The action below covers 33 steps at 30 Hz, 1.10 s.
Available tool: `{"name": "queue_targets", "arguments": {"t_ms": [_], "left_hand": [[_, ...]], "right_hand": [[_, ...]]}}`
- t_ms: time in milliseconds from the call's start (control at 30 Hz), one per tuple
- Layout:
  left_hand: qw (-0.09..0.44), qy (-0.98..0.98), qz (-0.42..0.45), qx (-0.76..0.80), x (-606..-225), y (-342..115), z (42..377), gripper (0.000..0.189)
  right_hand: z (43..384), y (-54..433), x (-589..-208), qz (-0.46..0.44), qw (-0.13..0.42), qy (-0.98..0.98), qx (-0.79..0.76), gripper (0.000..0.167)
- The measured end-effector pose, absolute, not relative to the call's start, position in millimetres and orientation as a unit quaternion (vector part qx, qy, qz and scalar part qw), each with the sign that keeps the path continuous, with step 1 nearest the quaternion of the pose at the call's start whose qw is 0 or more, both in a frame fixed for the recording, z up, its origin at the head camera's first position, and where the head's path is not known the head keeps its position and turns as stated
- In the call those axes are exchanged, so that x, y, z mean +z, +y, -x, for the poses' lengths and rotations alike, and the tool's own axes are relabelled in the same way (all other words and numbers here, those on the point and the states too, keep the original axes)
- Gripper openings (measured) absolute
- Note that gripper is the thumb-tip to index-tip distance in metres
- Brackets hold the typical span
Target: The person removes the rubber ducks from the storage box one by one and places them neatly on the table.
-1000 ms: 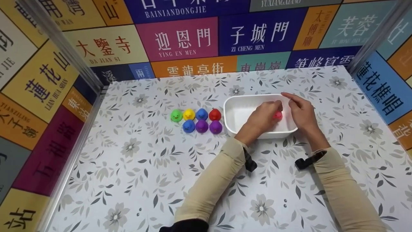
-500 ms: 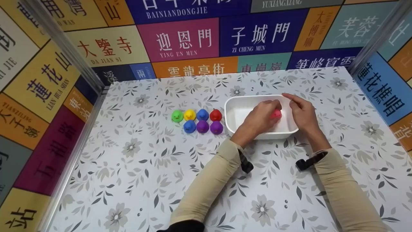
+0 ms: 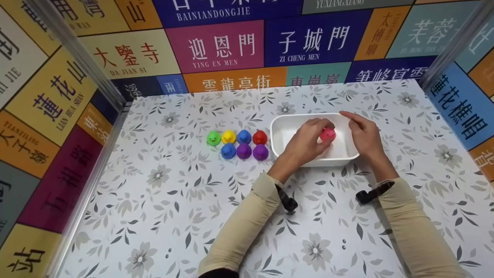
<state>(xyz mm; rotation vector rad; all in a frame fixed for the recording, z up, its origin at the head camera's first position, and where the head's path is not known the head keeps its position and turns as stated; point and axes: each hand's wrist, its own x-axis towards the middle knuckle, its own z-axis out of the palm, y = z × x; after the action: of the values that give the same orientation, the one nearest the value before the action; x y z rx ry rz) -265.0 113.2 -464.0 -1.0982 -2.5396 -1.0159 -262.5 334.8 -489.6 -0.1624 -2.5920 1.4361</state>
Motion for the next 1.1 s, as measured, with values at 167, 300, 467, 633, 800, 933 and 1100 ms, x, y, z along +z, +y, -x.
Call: {"name": "queue_targets", "arguments": {"t_ms": [167,300,467,633,800,933,1100], "left_hand": [[0.125,-0.844,0.375,-0.362,-463,108,263,0.025],[0.134,-0.84,0.375,-0.368,-461,102,261,0.026],[0.14,-0.834,0.374,-0.38,-461,92,261,0.028],[0.141,-0.832,0.374,-0.386,-463,78,261,0.029],[0.145,-0.831,0.371,-0.389,-464,63,261,0.029],[0.143,-0.829,0.369,-0.395,-465,52,260,0.031],[0.15,-0.826,0.369,-0.4,-465,40,259,0.031]], "right_hand": [[263,335,-489,0.053,0.089,-0.87,0.482,0.042],[262,334,-488,0.05,0.092,-0.87,0.482,0.042],[261,334,-490,0.047,0.091,-0.87,0.482,0.042],[260,334,-490,0.048,0.092,-0.869,0.484,0.042],[260,333,-491,0.044,0.094,-0.867,0.486,0.043],[260,334,-491,0.041,0.099,-0.868,0.484,0.042],[261,334,-491,0.043,0.101,-0.869,0.482,0.042]]}}
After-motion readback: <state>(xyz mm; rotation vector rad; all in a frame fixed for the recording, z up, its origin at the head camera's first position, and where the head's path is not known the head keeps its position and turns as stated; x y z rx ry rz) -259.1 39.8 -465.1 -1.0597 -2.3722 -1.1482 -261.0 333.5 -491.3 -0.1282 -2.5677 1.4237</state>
